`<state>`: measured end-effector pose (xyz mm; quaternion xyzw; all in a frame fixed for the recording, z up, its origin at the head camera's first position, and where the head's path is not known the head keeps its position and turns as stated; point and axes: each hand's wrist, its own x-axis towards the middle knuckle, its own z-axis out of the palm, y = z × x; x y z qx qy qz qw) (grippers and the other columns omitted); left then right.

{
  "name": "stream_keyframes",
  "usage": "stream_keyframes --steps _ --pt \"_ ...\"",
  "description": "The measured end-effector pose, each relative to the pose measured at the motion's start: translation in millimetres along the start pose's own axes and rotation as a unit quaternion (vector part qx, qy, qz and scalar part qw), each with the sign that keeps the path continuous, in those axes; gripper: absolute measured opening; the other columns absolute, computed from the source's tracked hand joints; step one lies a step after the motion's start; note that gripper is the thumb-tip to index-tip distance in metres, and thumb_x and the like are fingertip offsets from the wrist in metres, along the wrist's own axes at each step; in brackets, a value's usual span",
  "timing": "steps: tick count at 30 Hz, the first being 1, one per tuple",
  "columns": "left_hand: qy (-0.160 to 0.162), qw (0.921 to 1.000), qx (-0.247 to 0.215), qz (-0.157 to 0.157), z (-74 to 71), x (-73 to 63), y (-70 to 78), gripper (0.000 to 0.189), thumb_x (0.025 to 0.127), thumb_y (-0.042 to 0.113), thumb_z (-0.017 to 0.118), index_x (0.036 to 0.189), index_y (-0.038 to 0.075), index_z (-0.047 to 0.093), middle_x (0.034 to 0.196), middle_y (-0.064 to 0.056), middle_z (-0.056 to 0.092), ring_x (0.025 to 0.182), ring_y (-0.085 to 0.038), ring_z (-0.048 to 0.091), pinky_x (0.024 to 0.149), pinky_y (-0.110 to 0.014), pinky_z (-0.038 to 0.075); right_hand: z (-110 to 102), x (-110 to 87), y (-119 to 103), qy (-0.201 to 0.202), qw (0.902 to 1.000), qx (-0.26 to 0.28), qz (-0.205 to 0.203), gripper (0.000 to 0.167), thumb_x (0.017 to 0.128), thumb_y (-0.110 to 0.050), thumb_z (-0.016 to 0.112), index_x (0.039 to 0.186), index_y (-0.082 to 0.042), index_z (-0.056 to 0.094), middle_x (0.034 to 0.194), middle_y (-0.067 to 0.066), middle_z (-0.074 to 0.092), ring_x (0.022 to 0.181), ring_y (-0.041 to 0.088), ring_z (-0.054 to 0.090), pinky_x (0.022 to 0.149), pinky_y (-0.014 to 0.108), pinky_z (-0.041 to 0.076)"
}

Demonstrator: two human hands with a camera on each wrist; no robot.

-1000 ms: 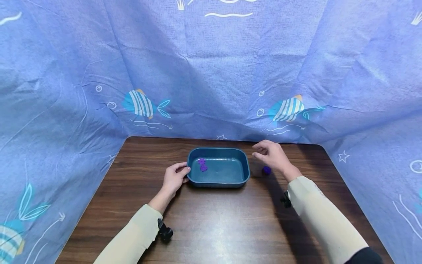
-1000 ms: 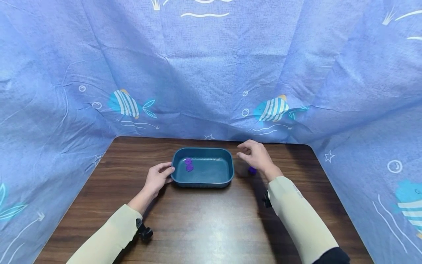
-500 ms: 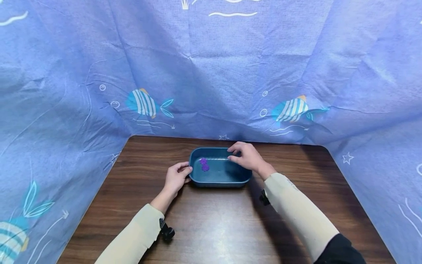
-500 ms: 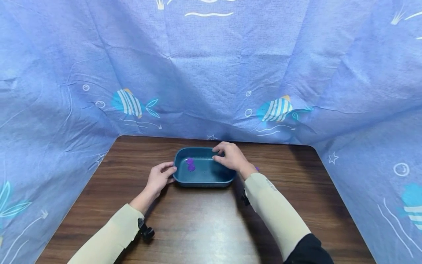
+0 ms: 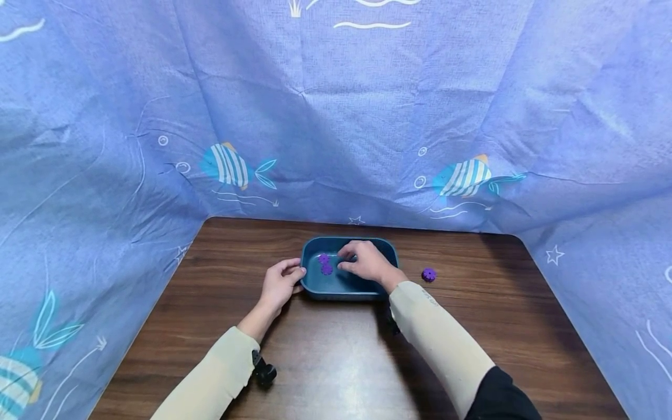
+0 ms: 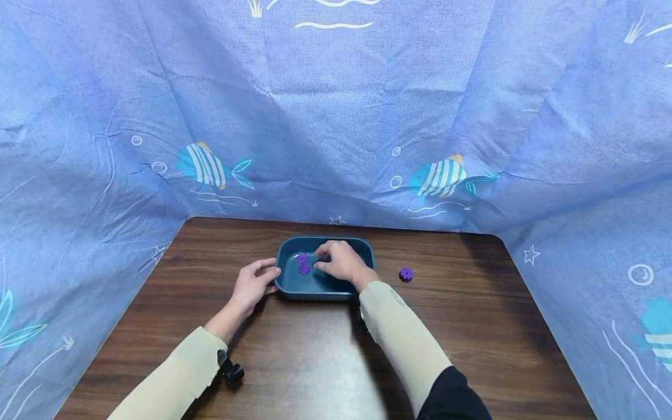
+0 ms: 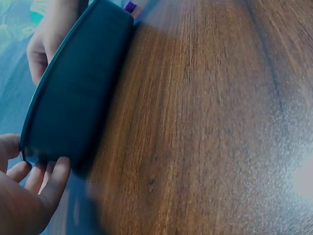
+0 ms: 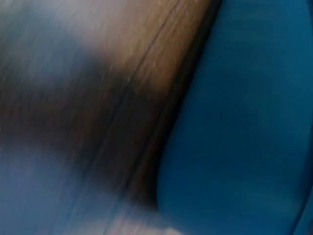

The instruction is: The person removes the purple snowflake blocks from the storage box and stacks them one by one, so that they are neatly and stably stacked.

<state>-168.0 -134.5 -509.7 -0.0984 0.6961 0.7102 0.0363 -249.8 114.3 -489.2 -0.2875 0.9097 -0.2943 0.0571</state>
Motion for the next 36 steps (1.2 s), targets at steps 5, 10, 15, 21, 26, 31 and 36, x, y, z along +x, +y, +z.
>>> stream_keyframes --steps 5,10,15,21,26,31,36 --pt "0.0 1.0 0.004 -0.004 0.2 -0.8 -0.8 0.041 0.097 0.005 0.069 0.136 -0.005 0.061 0.112 -0.018 0.07 0.096 -0.019 0.069 0.078 -0.039 0.065 8 4.8 -4 -0.029 0.9994 0.004 0.019 0.027 0.094 -0.025 0.077 0.118 -0.013 0.076 0.112 -0.001 0.075 0.102 0.011 0.069 0.093 0.035 0.059" --pt "0.0 1.0 0.003 -0.007 0.9 -0.8 -1.4 0.041 0.097 0.006 0.069 0.136 -0.004 0.062 0.112 -0.016 0.069 0.095 -0.019 0.069 0.078 -0.039 0.065 15 7.4 -4 -0.042 0.9986 -0.015 0.029 0.028 0.094 -0.028 0.077 0.119 -0.016 0.076 0.112 -0.003 0.076 0.102 0.01 0.068 0.095 0.035 0.058" --pt "0.0 1.0 0.006 -0.005 1.4 -1.3 -2.4 0.04 0.097 0.005 0.068 0.135 -0.005 0.061 0.115 -0.02 0.069 0.096 -0.021 0.07 0.078 -0.038 0.065 22 8.6 -7 -0.049 0.9963 -0.066 0.025 0.028 0.095 -0.033 0.076 0.12 -0.023 0.077 0.116 -0.007 0.076 0.108 0.011 0.067 0.099 0.036 0.056" --pt "-0.001 1.0 0.004 -0.006 0.4 -0.3 -2.1 0.04 0.098 0.006 0.067 0.136 -0.004 0.061 0.122 -0.027 0.066 0.104 -0.027 0.069 0.079 -0.038 0.065 25 10.8 -14 -0.058 0.9911 -0.12 0.01 0.03 0.095 -0.037 0.074 0.124 -0.028 0.076 0.123 -0.006 0.073 0.115 0.015 0.065 0.104 0.039 0.053" --pt "-0.003 1.0 0.007 -0.004 -0.3 0.4 -0.8 0.041 0.099 0.007 0.067 0.137 -0.004 0.06 0.124 -0.028 0.065 0.107 -0.029 0.069 0.081 -0.039 0.064 23 12.6 -18 -0.073 0.9865 -0.146 0.009 0.031 0.096 -0.04 0.073 0.125 -0.032 0.075 0.128 -0.003 0.07 0.117 0.018 0.064 0.104 0.041 0.053" --pt "-0.006 0.9999 0.012 -0.006 0.2 0.4 0.6 0.04 0.099 0.007 0.067 0.137 -0.003 0.061 0.125 -0.027 0.066 0.107 -0.029 0.069 0.08 -0.037 0.065 23 13.5 -19 -0.085 0.9846 -0.152 0.014 0.029 0.096 -0.04 0.072 0.123 -0.031 0.077 0.132 -0.002 0.068 0.12 0.02 0.062 0.108 0.043 0.051" --pt "-0.005 0.9999 0.013 -0.005 1.5 0.0 1.3 0.039 0.098 0.007 0.068 0.135 -0.004 0.062 0.123 -0.028 0.066 0.104 -0.027 0.069 0.078 -0.036 0.065 23 13.8 -20 -0.077 0.9828 -0.168 0.006 0.024 0.094 -0.038 0.076 0.116 -0.029 0.08 0.124 -0.004 0.07 0.113 0.019 0.064 0.101 0.04 0.054"
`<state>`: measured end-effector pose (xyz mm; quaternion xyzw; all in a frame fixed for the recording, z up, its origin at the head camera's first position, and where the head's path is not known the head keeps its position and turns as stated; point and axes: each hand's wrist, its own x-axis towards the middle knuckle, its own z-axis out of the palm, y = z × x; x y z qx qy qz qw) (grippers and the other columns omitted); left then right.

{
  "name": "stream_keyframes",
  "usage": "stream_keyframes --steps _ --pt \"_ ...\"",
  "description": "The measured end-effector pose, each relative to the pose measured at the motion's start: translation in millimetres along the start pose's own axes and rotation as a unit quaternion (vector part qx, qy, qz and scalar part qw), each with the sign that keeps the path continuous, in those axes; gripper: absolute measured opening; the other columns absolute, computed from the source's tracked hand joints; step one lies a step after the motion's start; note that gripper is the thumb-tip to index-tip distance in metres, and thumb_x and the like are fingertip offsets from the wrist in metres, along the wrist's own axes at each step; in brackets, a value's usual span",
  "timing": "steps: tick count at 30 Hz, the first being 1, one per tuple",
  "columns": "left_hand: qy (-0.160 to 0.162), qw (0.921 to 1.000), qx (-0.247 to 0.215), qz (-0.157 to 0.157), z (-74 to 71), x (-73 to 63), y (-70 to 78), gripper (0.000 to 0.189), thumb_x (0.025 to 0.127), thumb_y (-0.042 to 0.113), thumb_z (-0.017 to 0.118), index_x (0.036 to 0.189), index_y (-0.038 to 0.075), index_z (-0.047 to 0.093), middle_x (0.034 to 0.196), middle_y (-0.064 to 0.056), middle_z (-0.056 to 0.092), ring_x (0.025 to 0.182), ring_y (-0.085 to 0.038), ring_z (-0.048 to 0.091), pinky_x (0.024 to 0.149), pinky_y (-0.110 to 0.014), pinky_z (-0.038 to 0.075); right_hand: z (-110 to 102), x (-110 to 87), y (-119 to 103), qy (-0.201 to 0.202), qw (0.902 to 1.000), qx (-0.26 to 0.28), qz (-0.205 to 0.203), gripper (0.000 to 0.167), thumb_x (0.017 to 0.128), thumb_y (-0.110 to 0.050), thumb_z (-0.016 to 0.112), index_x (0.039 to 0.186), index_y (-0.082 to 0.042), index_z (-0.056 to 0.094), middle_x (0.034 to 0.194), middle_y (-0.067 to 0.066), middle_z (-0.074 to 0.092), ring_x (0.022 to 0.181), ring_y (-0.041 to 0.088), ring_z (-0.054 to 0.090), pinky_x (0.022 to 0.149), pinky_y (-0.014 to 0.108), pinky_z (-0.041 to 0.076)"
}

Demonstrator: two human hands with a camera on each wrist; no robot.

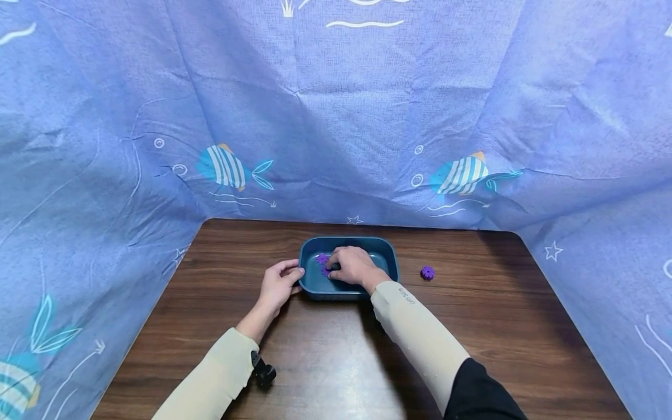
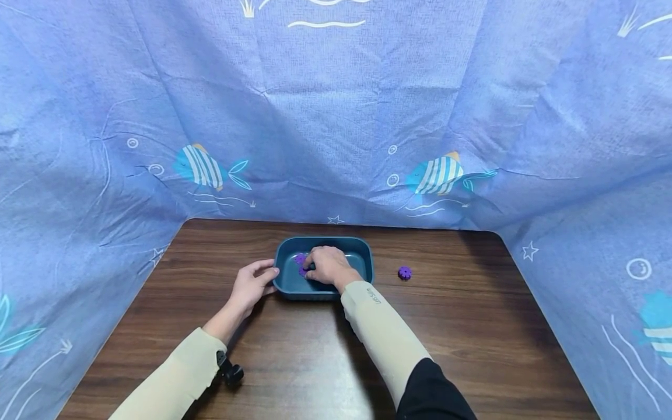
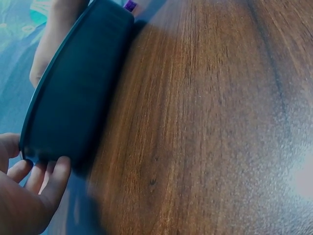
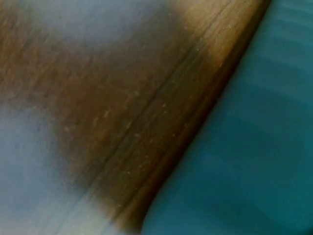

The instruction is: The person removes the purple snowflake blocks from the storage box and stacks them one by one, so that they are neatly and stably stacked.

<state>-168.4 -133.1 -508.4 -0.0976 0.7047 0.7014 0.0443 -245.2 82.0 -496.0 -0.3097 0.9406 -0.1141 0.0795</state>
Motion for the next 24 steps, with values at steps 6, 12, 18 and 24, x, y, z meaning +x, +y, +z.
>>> stream_keyframes --steps 6,12,18,24 --pt "0.001 1.0 0.0 0.005 0.4 2.0 -0.7 0.038 0.098 0.007 0.067 0.134 -0.006 0.062 0.122 -0.029 0.067 0.105 -0.028 0.069 0.077 -0.034 0.065 -1.3 3.7 -3.8 0.005 0.9995 -0.03 -0.013 0.019 0.092 -0.036 0.079 0.108 -0.025 0.081 0.114 -0.006 0.072 0.103 0.016 0.067 0.093 0.037 0.057" --pt "-0.002 1.0 -0.003 0.007 -0.2 1.0 -0.8 0.039 0.098 0.006 0.067 0.134 -0.008 0.061 0.122 -0.029 0.066 0.103 -0.027 0.069 0.078 -0.036 0.065 -0.4 6.2 -4.8 -0.003 0.9992 -0.038 -0.014 0.019 0.092 -0.035 0.079 0.108 -0.027 0.08 0.114 -0.008 0.074 0.103 0.014 0.067 0.092 0.036 0.058" --pt "-0.002 1.0 -0.002 0.002 0.1 -2.9 2.7 0.039 0.098 0.007 0.068 0.135 -0.006 0.062 0.122 -0.027 0.066 0.103 -0.026 0.069 0.082 -0.039 0.064 -2.0 5.4 -6.8 -0.008 0.9992 -0.034 -0.02 0.021 0.092 -0.033 0.079 0.112 -0.026 0.08 0.117 -0.007 0.074 0.109 0.016 0.067 0.095 0.038 0.058" --pt "-0.001 1.0 -0.003 0.0 0.0 -1.5 1.0 0.038 0.098 0.006 0.068 0.134 -0.006 0.062 0.121 -0.027 0.067 0.102 -0.026 0.069 0.078 -0.035 0.065 -2.0 4.3 -4.5 -0.013 0.9995 -0.023 -0.016 0.025 0.093 -0.036 0.077 0.116 -0.027 0.079 0.123 -0.004 0.072 0.115 0.018 0.065 0.1 0.039 0.055"
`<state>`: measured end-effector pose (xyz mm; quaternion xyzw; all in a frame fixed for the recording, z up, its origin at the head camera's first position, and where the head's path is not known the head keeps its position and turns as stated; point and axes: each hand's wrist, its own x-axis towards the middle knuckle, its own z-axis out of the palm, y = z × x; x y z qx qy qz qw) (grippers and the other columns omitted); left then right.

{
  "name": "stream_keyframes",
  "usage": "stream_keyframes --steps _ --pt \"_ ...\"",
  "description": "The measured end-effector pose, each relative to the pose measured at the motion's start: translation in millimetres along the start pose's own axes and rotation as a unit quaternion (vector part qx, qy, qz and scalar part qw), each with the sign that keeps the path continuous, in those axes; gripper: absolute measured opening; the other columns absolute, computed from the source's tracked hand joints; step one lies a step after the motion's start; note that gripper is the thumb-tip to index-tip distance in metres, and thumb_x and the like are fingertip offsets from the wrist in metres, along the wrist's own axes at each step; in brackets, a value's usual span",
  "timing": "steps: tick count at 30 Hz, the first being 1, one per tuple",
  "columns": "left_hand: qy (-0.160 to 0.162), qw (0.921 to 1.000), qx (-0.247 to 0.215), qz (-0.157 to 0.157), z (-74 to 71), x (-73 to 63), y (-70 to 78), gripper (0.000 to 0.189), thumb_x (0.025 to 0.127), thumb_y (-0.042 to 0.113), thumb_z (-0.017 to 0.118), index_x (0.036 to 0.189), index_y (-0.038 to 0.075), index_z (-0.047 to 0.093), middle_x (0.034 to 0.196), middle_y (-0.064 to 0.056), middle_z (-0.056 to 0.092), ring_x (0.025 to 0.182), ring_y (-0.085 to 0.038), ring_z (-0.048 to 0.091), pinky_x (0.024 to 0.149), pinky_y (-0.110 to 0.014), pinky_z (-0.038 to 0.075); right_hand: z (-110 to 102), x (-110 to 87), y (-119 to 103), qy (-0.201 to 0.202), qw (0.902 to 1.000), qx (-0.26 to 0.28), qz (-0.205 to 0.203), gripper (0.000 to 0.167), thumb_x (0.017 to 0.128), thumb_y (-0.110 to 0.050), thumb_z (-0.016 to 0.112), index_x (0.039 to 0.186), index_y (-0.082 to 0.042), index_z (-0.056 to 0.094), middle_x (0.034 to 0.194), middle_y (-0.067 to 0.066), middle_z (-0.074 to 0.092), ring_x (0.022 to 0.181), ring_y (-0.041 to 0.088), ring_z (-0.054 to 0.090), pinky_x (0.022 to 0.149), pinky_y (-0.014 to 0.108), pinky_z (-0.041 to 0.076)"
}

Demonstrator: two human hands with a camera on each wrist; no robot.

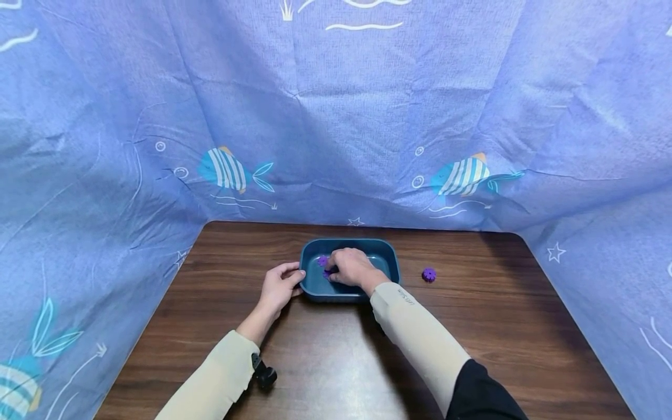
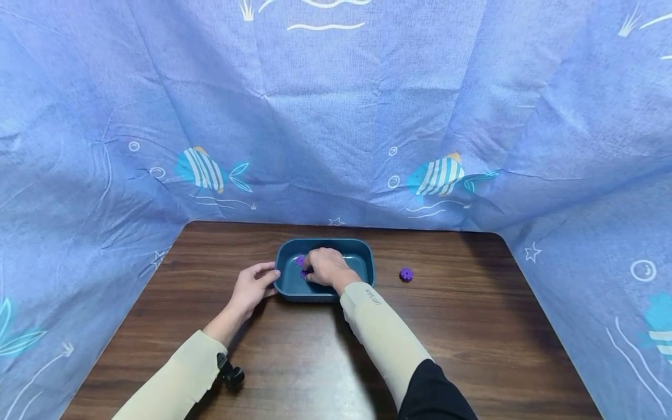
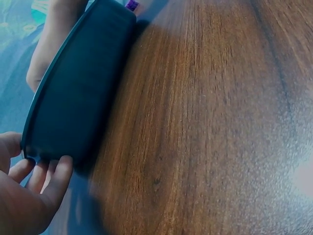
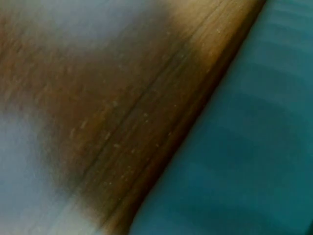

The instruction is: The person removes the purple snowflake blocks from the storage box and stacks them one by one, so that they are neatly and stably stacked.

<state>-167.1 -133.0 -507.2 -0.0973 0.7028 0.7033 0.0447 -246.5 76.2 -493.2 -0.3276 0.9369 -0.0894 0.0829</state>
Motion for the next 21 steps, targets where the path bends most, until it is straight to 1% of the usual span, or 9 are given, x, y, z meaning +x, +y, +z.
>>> stream_keyframes --steps 6,13,21 --pt "0.006 1.0 0.003 0.0 0.1 0.3 -1.1 0.037 0.097 0.006 0.068 0.133 -0.005 0.063 0.119 -0.025 0.068 0.1 -0.025 0.07 0.076 -0.034 0.065 0 0.5 5 -0.004 0.9998 0.014 -0.012 0.027 0.095 -0.036 0.075 0.119 -0.024 0.079 0.124 -0.001 0.072 0.115 0.019 0.065 0.104 0.039 0.054" --pt "0.001 1.0 0.004 0.002 1.3 -0.6 0.2 0.037 0.098 0.006 0.068 0.133 -0.004 0.063 0.125 -0.029 0.065 0.101 -0.024 0.069 0.078 -0.035 0.065 -5 -2.7 11 0.004 0.9989 0.044 -0.013 0.028 0.095 -0.033 0.075 0.121 -0.022 0.078 0.12 -0.003 0.071 0.113 0.016 0.065 0.103 0.036 0.054" --pt "0.01 0.9998 0.016 -0.003 1.9 -4.5 1.0 0.037 0.099 0.008 0.068 0.133 -0.004 0.064 0.121 -0.024 0.068 0.101 -0.026 0.069 0.078 -0.037 0.065 -13 -10.3 6 0.022 0.9957 0.088 -0.018 0.028 0.095 -0.033 0.074 0.12 -0.019 0.078 0.12 -0.003 0.07 0.111 0.016 0.065 0.103 0.037 0.055"
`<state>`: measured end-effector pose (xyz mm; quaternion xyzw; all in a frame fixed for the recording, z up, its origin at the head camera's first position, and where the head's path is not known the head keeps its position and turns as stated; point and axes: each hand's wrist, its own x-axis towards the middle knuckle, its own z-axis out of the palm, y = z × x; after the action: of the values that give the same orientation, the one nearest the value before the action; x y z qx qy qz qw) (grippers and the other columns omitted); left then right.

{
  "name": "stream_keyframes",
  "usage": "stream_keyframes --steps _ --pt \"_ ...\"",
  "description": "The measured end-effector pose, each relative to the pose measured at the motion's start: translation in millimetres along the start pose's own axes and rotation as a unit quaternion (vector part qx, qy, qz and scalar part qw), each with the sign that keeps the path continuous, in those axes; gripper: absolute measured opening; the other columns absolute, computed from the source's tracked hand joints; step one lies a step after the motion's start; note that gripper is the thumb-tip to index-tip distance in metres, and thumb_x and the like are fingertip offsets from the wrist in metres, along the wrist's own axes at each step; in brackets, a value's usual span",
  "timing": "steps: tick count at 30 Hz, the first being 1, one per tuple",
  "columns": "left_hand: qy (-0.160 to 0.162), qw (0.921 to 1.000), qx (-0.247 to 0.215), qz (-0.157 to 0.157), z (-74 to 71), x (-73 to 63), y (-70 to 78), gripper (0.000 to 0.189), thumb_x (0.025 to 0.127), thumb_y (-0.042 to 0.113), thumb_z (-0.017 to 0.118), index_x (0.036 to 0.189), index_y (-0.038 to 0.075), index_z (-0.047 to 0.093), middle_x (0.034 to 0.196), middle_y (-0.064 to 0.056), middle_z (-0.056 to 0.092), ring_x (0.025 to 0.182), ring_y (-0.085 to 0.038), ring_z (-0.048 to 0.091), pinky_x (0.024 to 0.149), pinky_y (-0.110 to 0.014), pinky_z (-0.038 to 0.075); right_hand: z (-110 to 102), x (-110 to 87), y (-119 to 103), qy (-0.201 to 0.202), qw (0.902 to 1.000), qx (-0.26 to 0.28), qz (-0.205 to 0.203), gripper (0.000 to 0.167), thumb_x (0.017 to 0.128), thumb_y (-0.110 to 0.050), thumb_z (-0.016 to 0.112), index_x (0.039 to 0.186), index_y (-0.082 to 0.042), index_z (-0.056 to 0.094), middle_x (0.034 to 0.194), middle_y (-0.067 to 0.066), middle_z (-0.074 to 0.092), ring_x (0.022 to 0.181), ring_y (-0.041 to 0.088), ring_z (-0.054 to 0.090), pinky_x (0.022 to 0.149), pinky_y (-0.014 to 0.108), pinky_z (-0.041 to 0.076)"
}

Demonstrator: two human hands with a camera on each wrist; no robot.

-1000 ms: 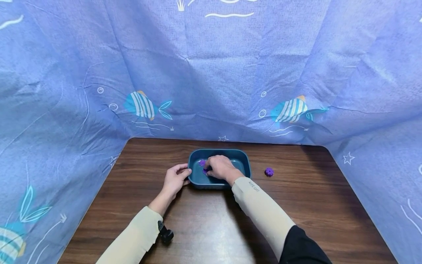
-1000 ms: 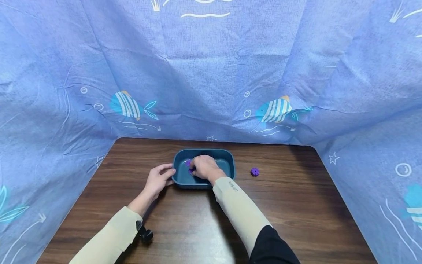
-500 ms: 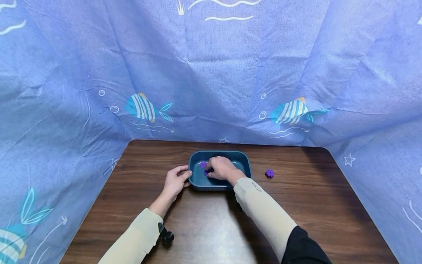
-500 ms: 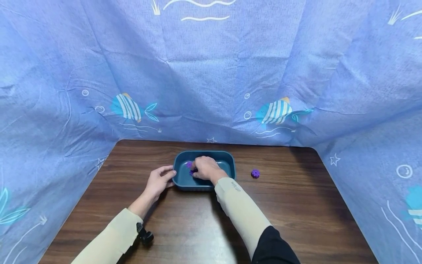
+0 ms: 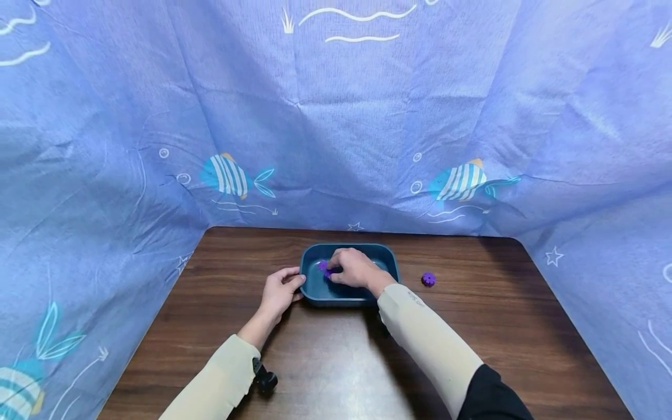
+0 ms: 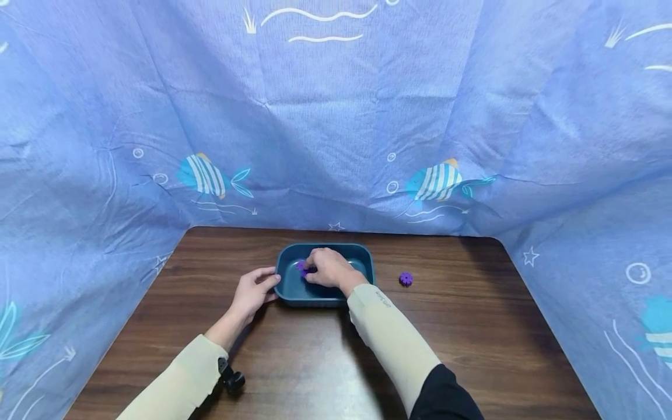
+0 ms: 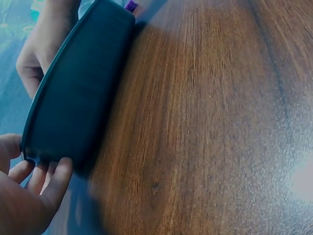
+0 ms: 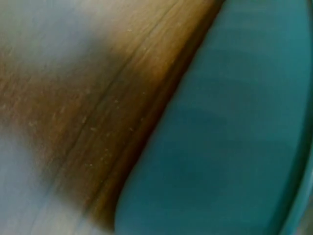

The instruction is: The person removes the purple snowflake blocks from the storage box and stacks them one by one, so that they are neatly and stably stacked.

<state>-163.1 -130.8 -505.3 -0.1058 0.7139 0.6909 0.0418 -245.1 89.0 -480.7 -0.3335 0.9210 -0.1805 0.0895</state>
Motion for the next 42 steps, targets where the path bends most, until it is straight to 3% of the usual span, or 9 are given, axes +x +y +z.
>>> stream_keyframes --steps 8,15,20,28,33,42 --pt "0.0 1.0 -0.002 -0.001 0.0 -0.6 -2.5 0.036 0.098 0.009 0.069 0.132 -0.002 0.066 0.119 -0.021 0.069 0.094 -0.018 0.069 0.078 -0.036 0.065 -10 -13.4 -4 0.041 0.9985 0.026 -0.025 0.026 0.093 -0.03 0.076 0.116 -0.018 0.079 0.116 -0.005 0.071 0.106 0.012 0.066 0.097 0.033 0.057" --pt "0.001 1.0 0.0 0.006 -1.1 0.3 -0.7 0.037 0.098 0.008 0.068 0.133 -0.005 0.063 0.118 -0.023 0.069 0.1 -0.029 0.07 0.073 -0.033 0.065 -25 -25.8 4 0.086 0.9938 0.051 -0.048 0.024 0.092 -0.028 0.077 0.113 -0.016 0.079 0.109 -0.005 0.071 0.099 0.015 0.067 0.088 0.032 0.058" --pt "0.0 1.0 -0.003 0.008 -1.4 1.1 -0.5 0.035 0.098 0.008 0.068 0.131 -0.004 0.065 0.118 -0.024 0.068 0.101 -0.03 0.069 0.074 -0.034 0.065 -34 -34.9 15 0.127 0.9889 0.054 -0.055 0.02 0.09 -0.027 0.079 0.108 -0.017 0.08 0.105 -0.006 0.071 0.094 0.012 0.065 0.082 0.031 0.057" --pt "-0.001 0.9999 -0.002 0.01 -1.1 -0.5 -0.2 0.036 0.098 0.008 0.068 0.131 -0.004 0.065 0.117 -0.022 0.069 0.101 -0.028 0.069 0.073 -0.032 0.065 -49 -56.4 33 0.167 0.9811 0.091 -0.034 0.017 0.088 -0.02 0.08 0.103 -0.013 0.082 0.103 -0.002 0.072 0.095 0.02 0.068 0.083 0.044 0.059" --pt "-0.003 1.0 0.0 0.006 -1.0 -0.5 -1.2 0.037 0.098 0.009 0.068 0.132 -0.003 0.064 0.119 -0.023 0.068 0.104 -0.032 0.069 0.072 -0.031 0.064 -53 -73.6 53 0.204 0.973 0.105 -0.026 0.015 0.086 -0.018 0.082 0.099 -0.011 0.082 0.102 0.0 0.074 0.094 0.025 0.069 0.077 0.043 0.059" --pt "-0.003 1.0 0.001 0.009 -0.6 0.6 -0.8 0.037 0.098 0.008 0.067 0.132 -0.005 0.064 0.12 -0.025 0.067 0.105 -0.032 0.069 0.074 -0.033 0.065 -55 -104.1 82 0.238 0.9652 0.107 0.001 0.014 0.086 -0.015 0.082 0.099 -0.011 0.081 0.1 0.001 0.075 0.087 0.019 0.069 0.067 0.03 0.059"
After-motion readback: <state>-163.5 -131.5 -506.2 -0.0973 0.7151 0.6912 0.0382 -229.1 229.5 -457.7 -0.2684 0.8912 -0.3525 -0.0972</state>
